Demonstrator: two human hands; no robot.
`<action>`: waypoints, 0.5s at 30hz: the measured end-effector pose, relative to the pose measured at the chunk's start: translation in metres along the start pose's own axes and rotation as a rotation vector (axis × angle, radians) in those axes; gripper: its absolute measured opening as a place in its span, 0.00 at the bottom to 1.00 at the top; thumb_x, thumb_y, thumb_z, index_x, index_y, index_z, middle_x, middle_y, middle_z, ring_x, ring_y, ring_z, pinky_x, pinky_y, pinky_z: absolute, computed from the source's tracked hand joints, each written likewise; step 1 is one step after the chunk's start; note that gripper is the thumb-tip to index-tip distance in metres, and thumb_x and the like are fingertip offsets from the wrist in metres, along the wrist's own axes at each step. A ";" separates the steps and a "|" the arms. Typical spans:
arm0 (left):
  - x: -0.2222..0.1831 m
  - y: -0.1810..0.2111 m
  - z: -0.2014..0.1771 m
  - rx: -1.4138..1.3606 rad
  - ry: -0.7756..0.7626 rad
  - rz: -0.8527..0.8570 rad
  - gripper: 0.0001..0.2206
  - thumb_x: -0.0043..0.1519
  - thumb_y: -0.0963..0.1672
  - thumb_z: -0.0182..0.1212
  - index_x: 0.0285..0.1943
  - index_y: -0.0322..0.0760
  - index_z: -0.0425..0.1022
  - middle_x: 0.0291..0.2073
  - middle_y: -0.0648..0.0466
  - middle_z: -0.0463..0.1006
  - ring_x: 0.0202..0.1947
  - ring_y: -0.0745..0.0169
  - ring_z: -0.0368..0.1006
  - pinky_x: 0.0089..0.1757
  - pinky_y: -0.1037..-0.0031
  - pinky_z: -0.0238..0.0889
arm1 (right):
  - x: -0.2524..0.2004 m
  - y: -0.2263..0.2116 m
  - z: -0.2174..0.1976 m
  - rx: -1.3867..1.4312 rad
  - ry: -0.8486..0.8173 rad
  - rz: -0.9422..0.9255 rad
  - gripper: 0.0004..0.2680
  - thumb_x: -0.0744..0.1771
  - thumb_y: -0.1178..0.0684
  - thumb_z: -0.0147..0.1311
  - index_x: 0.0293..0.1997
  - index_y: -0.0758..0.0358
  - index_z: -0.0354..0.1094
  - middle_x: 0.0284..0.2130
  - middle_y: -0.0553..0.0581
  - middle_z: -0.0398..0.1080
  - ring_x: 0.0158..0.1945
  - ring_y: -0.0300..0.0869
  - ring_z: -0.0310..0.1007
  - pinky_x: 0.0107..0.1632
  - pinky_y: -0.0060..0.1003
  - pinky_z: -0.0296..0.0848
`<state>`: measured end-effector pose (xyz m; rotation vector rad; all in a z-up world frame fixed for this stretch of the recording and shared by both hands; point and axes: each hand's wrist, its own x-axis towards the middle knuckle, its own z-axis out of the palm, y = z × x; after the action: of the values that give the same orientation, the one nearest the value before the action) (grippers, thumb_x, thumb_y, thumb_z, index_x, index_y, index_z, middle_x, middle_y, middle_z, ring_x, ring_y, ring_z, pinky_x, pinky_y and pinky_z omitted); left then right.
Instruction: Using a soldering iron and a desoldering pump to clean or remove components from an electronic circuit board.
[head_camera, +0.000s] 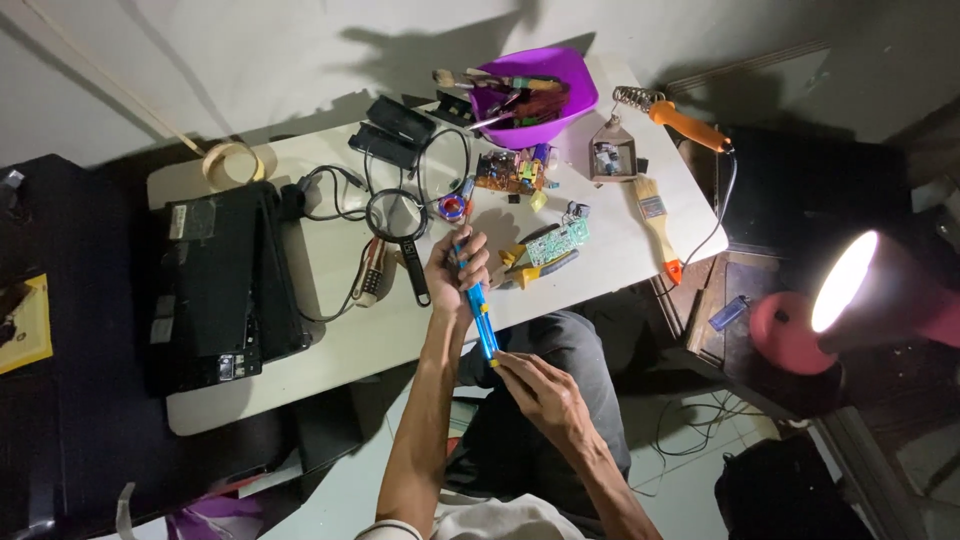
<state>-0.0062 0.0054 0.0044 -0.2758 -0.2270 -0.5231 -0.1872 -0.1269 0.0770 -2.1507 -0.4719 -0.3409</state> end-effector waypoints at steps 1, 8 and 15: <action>0.001 -0.002 -0.001 0.001 -0.001 0.001 0.07 0.70 0.44 0.47 0.41 0.37 0.61 0.27 0.56 0.58 0.20 0.71 0.51 0.21 0.83 0.49 | 0.001 -0.002 0.002 0.001 -0.001 -0.002 0.08 0.67 0.60 0.57 0.51 0.70 0.73 0.46 0.62 0.78 0.46 0.47 0.82 0.51 0.38 0.83; 0.003 0.007 -0.009 -0.027 -0.078 0.061 0.07 0.73 0.41 0.48 0.52 0.28 0.67 0.36 0.51 0.63 0.26 0.70 0.55 0.25 0.85 0.57 | 0.004 -0.004 0.015 -0.044 0.100 0.073 0.07 0.67 0.57 0.59 0.48 0.66 0.74 0.43 0.57 0.79 0.44 0.43 0.81 0.50 0.34 0.79; 0.002 0.015 -0.031 0.003 0.010 -0.024 0.12 0.74 0.49 0.47 0.47 0.38 0.67 0.22 0.60 0.56 0.16 0.75 0.48 0.18 0.85 0.49 | -0.003 -0.001 0.022 -0.014 0.177 0.166 0.04 0.67 0.59 0.59 0.43 0.65 0.76 0.39 0.53 0.80 0.42 0.41 0.82 0.48 0.33 0.80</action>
<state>0.0080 0.0072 -0.0266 -0.2681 -0.2212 -0.5479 -0.1885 -0.1087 0.0640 -2.1331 -0.1901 -0.4371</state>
